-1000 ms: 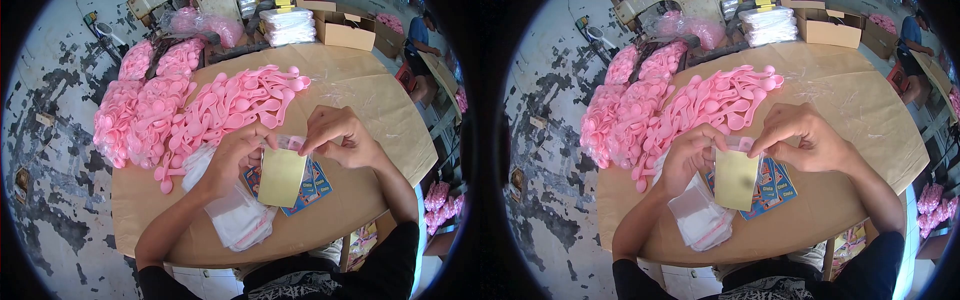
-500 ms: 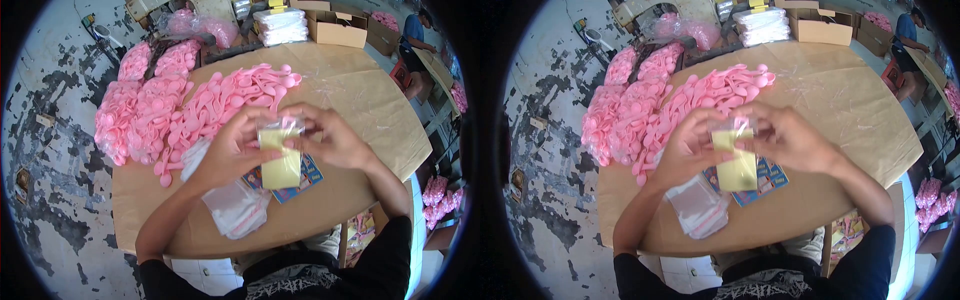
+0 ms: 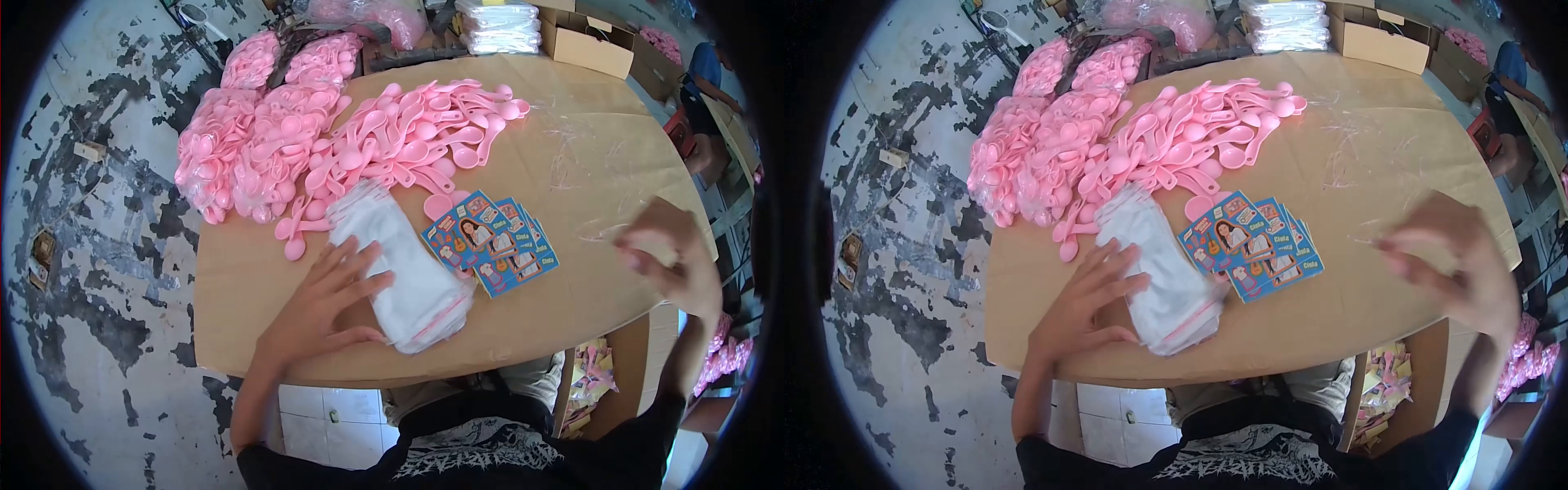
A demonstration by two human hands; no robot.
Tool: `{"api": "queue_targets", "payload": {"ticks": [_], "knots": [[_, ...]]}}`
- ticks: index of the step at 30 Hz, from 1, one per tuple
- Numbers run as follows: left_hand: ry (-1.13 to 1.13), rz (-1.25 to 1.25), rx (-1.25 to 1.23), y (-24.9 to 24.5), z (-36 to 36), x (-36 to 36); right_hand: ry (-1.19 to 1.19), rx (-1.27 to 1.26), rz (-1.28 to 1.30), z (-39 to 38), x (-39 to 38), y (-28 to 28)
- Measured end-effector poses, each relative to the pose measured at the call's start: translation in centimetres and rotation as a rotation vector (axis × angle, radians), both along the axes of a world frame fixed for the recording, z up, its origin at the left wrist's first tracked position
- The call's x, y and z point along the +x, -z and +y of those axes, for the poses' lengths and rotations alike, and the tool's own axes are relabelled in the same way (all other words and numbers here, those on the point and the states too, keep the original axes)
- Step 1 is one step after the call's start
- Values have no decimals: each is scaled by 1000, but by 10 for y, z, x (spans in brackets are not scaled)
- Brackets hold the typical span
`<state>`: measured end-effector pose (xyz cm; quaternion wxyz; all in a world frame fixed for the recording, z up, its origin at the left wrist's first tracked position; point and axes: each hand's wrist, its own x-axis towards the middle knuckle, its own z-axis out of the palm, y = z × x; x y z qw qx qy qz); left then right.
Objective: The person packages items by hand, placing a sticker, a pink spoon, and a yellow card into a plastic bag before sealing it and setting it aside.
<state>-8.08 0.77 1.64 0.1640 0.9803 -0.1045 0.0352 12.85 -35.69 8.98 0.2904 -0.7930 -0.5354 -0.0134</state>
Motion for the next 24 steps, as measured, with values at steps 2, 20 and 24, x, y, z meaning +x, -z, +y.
{"api": "queue_targets", "payload": {"ticks": [2, 20, 24], "knots": [[14, 5, -18, 5, 0, 1, -150, 40, -67, 58, -8, 6], [62, -404, -89, 26, -8, -3, -343, -134, 277, 190, -3, 53], [99, -423, -32, 27, -9, -4, -406, 9, 347, 194, 11, 73]]}}
